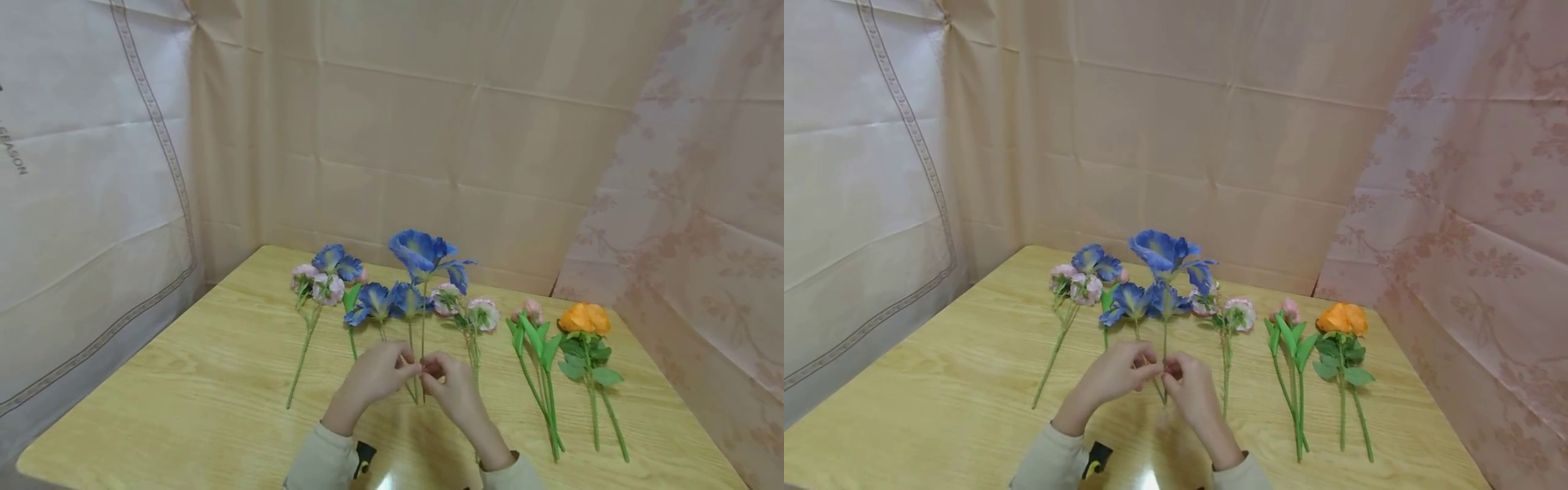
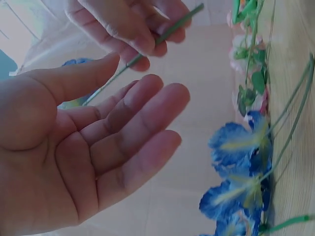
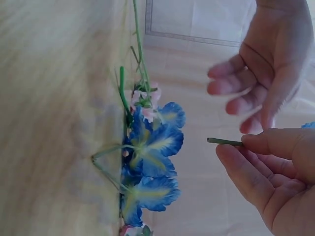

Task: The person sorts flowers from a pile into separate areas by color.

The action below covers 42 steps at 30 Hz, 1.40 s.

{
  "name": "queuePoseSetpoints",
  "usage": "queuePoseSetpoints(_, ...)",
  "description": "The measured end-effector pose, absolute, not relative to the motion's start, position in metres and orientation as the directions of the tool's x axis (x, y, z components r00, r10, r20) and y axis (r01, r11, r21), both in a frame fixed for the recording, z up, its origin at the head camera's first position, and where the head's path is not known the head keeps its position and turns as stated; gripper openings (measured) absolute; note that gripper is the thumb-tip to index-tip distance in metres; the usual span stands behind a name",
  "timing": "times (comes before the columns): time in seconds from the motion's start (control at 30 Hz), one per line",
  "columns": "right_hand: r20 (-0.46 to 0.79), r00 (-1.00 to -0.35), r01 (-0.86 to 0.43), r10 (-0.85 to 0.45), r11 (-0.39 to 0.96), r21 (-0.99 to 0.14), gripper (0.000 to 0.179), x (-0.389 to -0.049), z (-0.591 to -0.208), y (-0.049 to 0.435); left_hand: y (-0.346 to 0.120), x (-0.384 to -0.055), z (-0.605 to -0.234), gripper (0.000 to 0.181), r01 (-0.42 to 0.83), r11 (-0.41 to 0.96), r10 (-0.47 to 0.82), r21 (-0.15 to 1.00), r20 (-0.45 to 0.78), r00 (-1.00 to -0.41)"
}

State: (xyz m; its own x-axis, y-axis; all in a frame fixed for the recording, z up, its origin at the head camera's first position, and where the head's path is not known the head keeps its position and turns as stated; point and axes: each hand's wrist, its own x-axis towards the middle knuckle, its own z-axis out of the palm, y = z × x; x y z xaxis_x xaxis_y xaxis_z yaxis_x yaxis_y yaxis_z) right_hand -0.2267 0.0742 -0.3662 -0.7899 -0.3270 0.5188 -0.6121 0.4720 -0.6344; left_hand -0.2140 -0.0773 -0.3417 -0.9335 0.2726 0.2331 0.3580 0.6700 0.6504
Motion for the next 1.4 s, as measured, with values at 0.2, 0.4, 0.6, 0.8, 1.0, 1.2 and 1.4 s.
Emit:
queuePoseSetpoints(0.2, 0.495, -0.798, -0.594, -0.343, 0.583, -0.554, 0.012, -0.236, -0.360, 0.069, -0.091, -0.214, -0.344, 0.016, 0.326, 0.673, 0.246, 0.664, 0.215, -0.945)
queuePoseSetpoints(0.4, 0.528, -0.769, -0.609, -0.361, 0.664, -0.434, 0.009, -0.249, -0.355, 0.058, -0.097, -0.215, -0.344, 0.019, 0.314, 0.682, 0.244, 0.661, 0.199, -0.949)
queuePoseSetpoints(0.6, 0.541, -0.763, -0.600, -0.355, 0.701, -0.386, 0.008, -0.262, -0.348, 0.045, -0.098, -0.215, -0.344, 0.022, 0.301, 0.679, 0.250, 0.670, 0.174, -0.952)
queuePoseSetpoints(0.8, 0.455, -0.811, -0.543, -0.368, 0.762, -0.352, 0.027, -0.275, -0.354, 0.035, -0.098, -0.216, -0.344, 0.021, 0.324, 0.670, 0.270, 0.668, 0.187, -0.944)
queuePoseSetpoints(1.0, 0.392, -0.847, -0.499, -0.358, 0.788, -0.359, 0.044, -0.283, -0.363, 0.027, -0.098, -0.215, -0.347, 0.019, 0.331, 0.669, 0.297, 0.666, 0.169, -0.940)
queuePoseSetpoints(1.2, 0.340, -0.871, -0.464, -0.356, 0.824, -0.325, 0.039, -0.290, -0.377, 0.025, -0.100, -0.214, -0.348, 0.018, 0.324, 0.669, 0.295, 0.669, 0.161, -0.942)
queuePoseSetpoints(1.4, 0.296, -0.887, -0.443, -0.353, 0.831, -0.336, 0.034, -0.293, -0.385, 0.025, -0.103, -0.215, -0.351, 0.016, 0.299, 0.675, 0.296, 0.675, 0.123, -0.947)
